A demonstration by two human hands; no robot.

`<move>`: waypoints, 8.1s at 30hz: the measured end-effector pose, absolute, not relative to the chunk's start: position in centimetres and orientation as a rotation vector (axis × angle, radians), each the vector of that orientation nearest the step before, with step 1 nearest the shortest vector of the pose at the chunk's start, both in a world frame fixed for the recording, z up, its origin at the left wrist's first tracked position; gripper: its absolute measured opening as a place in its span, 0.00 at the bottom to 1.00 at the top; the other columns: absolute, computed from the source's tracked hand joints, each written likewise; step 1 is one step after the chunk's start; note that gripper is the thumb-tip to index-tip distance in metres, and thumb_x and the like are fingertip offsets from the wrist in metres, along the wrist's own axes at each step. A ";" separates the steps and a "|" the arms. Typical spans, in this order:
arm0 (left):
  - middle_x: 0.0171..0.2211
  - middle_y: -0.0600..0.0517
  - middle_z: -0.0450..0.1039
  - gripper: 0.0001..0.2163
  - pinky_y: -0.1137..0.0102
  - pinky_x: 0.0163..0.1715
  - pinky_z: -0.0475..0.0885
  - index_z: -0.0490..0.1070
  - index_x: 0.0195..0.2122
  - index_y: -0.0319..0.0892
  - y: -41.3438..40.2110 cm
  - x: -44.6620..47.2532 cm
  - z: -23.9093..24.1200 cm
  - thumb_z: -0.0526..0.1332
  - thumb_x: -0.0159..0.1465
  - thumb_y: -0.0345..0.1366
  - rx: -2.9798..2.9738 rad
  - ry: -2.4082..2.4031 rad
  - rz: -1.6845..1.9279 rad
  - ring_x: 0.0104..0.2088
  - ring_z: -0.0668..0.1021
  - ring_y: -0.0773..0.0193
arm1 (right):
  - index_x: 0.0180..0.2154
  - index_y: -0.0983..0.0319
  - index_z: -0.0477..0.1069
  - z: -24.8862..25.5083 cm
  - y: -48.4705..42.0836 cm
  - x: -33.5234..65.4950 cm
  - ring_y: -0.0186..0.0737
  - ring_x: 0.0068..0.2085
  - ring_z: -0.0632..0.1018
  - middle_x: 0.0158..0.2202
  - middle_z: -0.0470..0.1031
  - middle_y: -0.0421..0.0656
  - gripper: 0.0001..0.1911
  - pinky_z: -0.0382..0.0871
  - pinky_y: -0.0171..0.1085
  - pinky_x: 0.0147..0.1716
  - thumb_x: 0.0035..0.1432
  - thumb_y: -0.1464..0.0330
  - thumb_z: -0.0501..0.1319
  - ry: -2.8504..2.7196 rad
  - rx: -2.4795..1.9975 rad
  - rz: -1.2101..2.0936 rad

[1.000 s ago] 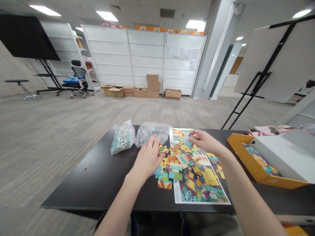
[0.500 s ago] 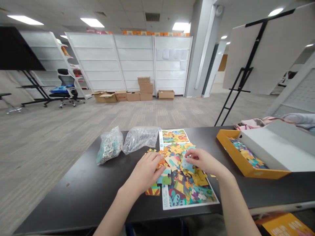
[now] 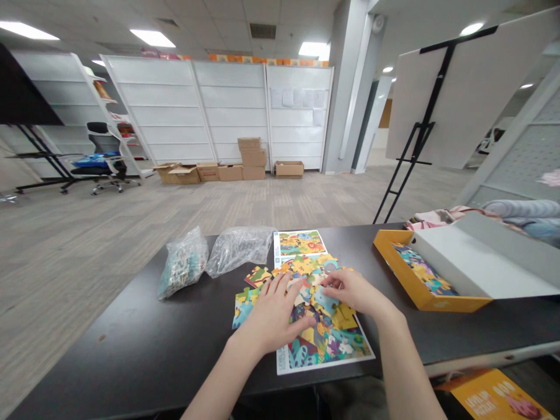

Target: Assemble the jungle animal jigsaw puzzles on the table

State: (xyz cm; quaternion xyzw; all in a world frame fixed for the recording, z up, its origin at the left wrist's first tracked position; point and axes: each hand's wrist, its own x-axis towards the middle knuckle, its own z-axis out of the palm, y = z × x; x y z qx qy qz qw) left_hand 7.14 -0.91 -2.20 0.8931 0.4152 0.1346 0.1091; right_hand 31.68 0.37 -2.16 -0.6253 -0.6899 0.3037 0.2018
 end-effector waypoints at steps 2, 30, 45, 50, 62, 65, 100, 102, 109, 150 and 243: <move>0.67 0.38 0.60 0.33 0.42 0.63 0.58 0.58 0.67 0.48 -0.8 7.4 -2.3 0.59 0.64 0.57 2.635 1.199 0.371 0.67 0.61 0.40 | 0.38 0.63 0.78 -2.3 0.4 31.8 0.39 0.30 0.75 0.30 0.77 0.43 0.10 0.66 0.36 0.31 0.55 0.65 0.65 -1.905 -1.728 0.882; 0.67 0.43 0.59 0.28 0.40 0.65 0.54 0.61 0.65 0.50 -0.7 8.1 -3.1 0.62 0.65 0.49 2.676 1.065 0.458 0.68 0.59 0.40 | 0.36 0.61 0.72 -0.2 -1.2 32.7 0.38 0.33 0.73 0.31 0.73 0.40 0.17 0.67 0.36 0.34 0.61 0.53 0.62 -1.850 -1.402 1.121; 0.31 0.53 0.77 0.12 0.67 0.35 0.76 0.73 0.46 0.42 0.2 7.7 -1.9 0.65 0.63 0.40 1.644 0.927 0.937 0.32 0.80 0.62 | 0.38 0.61 0.76 0.3 0.0 29.0 0.38 0.33 0.75 0.34 0.76 0.43 0.18 0.70 0.36 0.34 0.59 0.53 0.64 -1.647 -1.200 1.130; 0.28 0.55 0.75 0.17 0.70 0.33 0.75 0.69 0.42 0.41 0.7 7.0 -1.9 0.70 0.58 0.44 1.377 0.938 1.065 0.29 0.79 0.65 | 0.52 0.59 0.69 0.2 -0.3 28.6 0.36 0.29 0.75 0.30 0.74 0.39 0.26 0.70 0.36 0.31 0.57 0.52 0.65 -1.556 -1.157 1.234; 0.33 0.56 0.72 0.25 0.76 0.25 0.67 0.61 0.57 0.45 -0.6 7.0 -1.9 0.67 0.60 0.36 1.504 0.799 0.837 0.25 0.74 0.71 | 0.36 0.62 0.72 -0.8 -0.1 28.6 0.33 0.27 0.73 0.26 0.72 0.37 0.14 0.66 0.33 0.29 0.57 0.58 0.68 -1.626 -1.150 1.313; 0.33 0.56 0.71 0.21 0.76 0.24 0.64 0.63 0.55 0.44 -0.6 6.8 -1.9 0.65 0.62 0.36 1.545 0.840 0.817 0.24 0.70 0.73 | 0.34 0.62 0.71 -0.7 -0.5 28.8 0.33 0.27 0.74 0.25 0.73 0.37 0.14 0.66 0.33 0.29 0.57 0.59 0.68 -1.642 -1.203 1.344; 0.41 0.50 0.78 0.22 0.70 0.34 0.74 0.68 0.57 0.45 1.1 -3.9 1.9 0.56 0.67 0.50 2.080 1.318 0.485 0.35 0.78 0.60 | 0.38 0.60 0.75 -0.3 -2.6 37.1 0.45 0.37 0.81 0.37 0.81 0.47 0.11 0.72 0.38 0.36 0.57 0.61 0.60 -1.709 -2.007 0.512; 0.31 0.54 0.74 0.22 0.72 0.28 0.71 0.69 0.55 0.44 1.1 -5.5 2.2 0.56 0.65 0.51 2.093 1.379 0.457 0.28 0.75 0.62 | 0.40 0.61 0.76 -0.9 -1.8 36.8 0.46 0.39 0.80 0.40 0.81 0.48 0.12 0.71 0.38 0.38 0.58 0.61 0.61 -1.764 -2.049 0.426; 0.25 0.57 0.70 0.20 0.73 0.25 0.66 0.70 0.51 0.44 0.7 -8.2 1.0 0.56 0.63 0.49 2.068 1.515 0.326 0.24 0.72 0.63 | 0.44 0.63 0.77 -2.5 -0.6 37.6 0.50 0.45 0.79 0.46 0.77 0.51 0.16 0.69 0.41 0.45 0.57 0.61 0.64 -1.886 -2.087 0.243; 0.46 0.48 0.78 0.11 0.64 0.46 0.71 0.74 0.45 0.45 0.5 4.4 0.6 0.55 0.70 0.41 2.460 1.430 0.474 0.48 0.78 0.54 | 0.34 0.58 0.72 2.1 -2.6 26.2 0.45 0.42 0.75 0.37 0.77 0.41 0.09 0.63 0.38 0.41 0.50 0.66 0.69 -2.299 -1.552 0.666; 0.62 0.43 0.66 0.32 0.47 0.62 0.59 0.65 0.60 0.49 -0.1 8.2 -1.0 0.68 0.57 0.53 2.478 1.186 0.311 0.63 0.66 0.41 | 0.44 0.63 0.79 -3.0 9.0 40.6 0.48 0.40 0.79 0.42 0.79 0.52 0.20 0.69 0.39 0.41 0.61 0.55 0.60 -1.899 -2.149 0.044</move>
